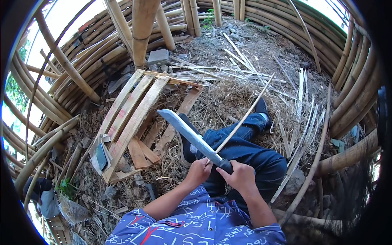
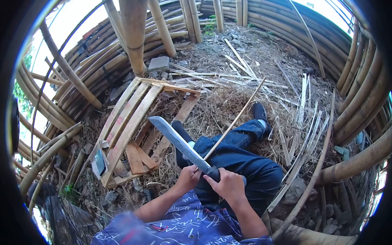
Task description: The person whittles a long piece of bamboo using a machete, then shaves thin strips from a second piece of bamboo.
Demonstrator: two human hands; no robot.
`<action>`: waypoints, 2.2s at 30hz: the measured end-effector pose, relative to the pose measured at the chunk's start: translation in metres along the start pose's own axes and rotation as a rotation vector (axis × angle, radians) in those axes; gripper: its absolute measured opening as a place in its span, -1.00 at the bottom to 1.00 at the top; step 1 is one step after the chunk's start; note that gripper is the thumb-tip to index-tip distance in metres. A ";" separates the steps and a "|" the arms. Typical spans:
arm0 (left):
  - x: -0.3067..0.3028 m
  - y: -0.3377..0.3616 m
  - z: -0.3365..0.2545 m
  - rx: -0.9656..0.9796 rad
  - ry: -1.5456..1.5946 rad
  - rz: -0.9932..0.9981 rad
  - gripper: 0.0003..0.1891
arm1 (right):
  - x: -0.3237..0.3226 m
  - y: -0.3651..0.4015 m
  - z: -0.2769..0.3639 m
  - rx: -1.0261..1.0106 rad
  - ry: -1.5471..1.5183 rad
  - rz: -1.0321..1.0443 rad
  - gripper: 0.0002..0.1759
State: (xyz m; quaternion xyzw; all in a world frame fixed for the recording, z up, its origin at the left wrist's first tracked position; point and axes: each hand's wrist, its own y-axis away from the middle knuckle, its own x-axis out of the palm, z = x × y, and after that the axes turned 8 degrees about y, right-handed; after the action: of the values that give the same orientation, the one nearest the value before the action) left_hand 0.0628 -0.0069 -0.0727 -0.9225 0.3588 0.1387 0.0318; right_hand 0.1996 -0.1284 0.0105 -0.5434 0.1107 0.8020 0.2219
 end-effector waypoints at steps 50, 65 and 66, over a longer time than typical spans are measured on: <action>-0.052 -0.002 -0.080 0.008 -0.384 -0.101 -0.82 | 0.006 0.002 0.006 -0.015 -0.236 -0.140 -0.45; -0.063 0.011 -0.117 0.153 -0.404 -0.133 -0.77 | -0.018 -0.003 -0.002 -0.126 -0.098 -0.251 -0.46; -0.064 0.010 -0.118 0.151 -0.402 -0.134 -0.77 | -0.019 -0.002 -0.003 -0.130 -0.088 -0.263 -0.46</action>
State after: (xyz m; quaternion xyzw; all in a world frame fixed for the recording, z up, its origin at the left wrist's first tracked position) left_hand 0.0386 0.0082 0.0589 -0.8931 0.2923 0.2902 0.1807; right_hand 0.2086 -0.1318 0.0270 -0.5308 -0.0231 0.7946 0.2940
